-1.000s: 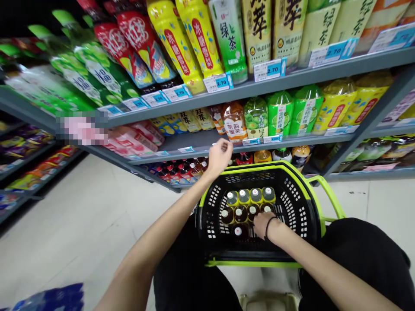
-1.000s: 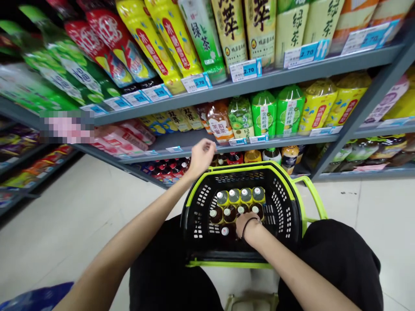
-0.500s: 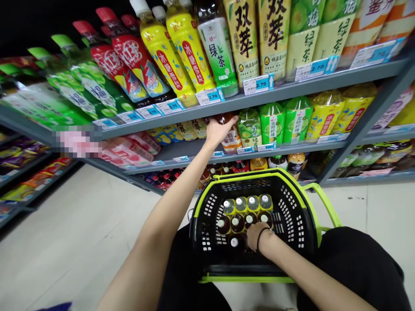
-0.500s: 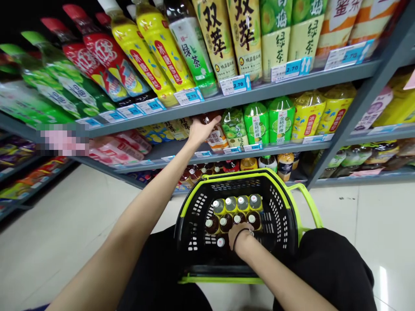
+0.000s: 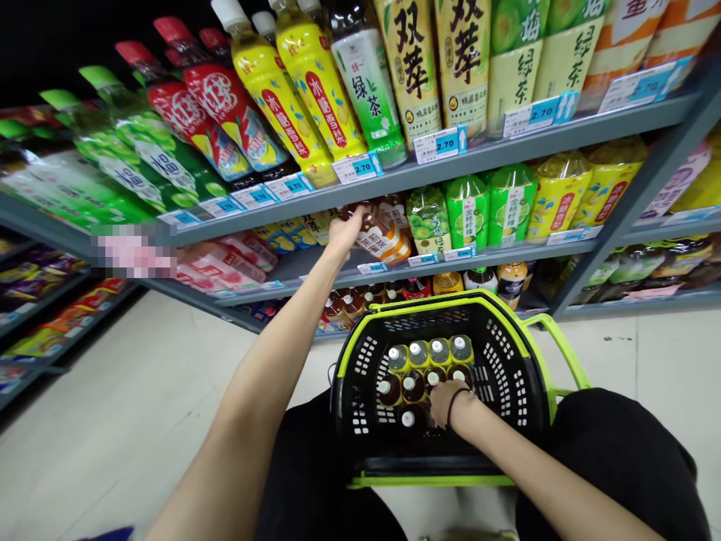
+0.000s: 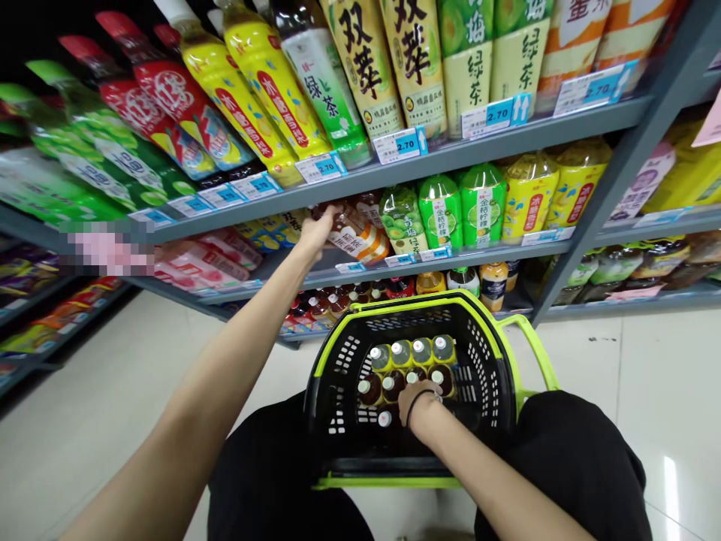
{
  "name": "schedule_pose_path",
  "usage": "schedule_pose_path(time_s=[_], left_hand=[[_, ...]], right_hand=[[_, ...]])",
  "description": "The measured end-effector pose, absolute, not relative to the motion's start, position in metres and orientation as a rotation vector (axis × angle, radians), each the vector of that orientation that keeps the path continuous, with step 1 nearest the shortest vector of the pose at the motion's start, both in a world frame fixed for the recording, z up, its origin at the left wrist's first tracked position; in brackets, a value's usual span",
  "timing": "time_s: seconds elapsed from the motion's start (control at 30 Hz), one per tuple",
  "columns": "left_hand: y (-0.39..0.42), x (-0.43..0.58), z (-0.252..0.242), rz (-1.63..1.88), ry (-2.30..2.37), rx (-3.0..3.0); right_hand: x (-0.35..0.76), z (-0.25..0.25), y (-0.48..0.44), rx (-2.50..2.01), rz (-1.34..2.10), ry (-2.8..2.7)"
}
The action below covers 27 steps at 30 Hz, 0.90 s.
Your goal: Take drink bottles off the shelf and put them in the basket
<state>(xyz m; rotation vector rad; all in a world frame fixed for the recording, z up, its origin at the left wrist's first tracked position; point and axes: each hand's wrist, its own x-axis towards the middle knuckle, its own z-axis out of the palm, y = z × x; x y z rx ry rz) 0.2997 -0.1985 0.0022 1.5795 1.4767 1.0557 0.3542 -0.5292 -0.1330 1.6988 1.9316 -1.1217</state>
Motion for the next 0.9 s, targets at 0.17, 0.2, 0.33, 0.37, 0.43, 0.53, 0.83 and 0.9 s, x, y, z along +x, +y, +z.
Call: schedule_pose_path(time_s=[0.17,0.2,0.33,0.37,0.43,0.53,0.83,0.9], left_hand=[[-0.229,0.268,-0.011,1.371,1.551,1.564],[-0.237,0.262,-0.013,1.439,1.545,1.581],[-0.267,0.243,-0.014,1.629,1.413,1.61],[-0.275,0.239,-0.012,1.668,1.356,1.599],[-0.294,0.23,-0.008,1.714,1.231,1.568],[-0.33,0.218,-0.006,1.607,1.101,1.493],[-0.43,0.195,-0.029,1.018,0.764,1.5],[-0.437,0.189,-0.033,0.976,0.773,1.575]], right_hand=[[0.358,-0.125,-0.53,1.725,-1.136,1.958],[0.36,-0.123,-0.53,1.736,-1.141,1.968],[0.371,-0.118,-0.53,1.865,-1.151,2.007],[0.374,-0.116,-0.529,1.926,-1.152,2.021],[0.383,-0.111,-0.523,2.084,-1.166,2.05],[0.401,-0.1,-0.511,2.379,-1.279,2.059],[0.433,-0.082,-0.517,2.599,-2.587,1.338],[0.427,-0.088,-0.518,2.309,-2.781,1.243]])
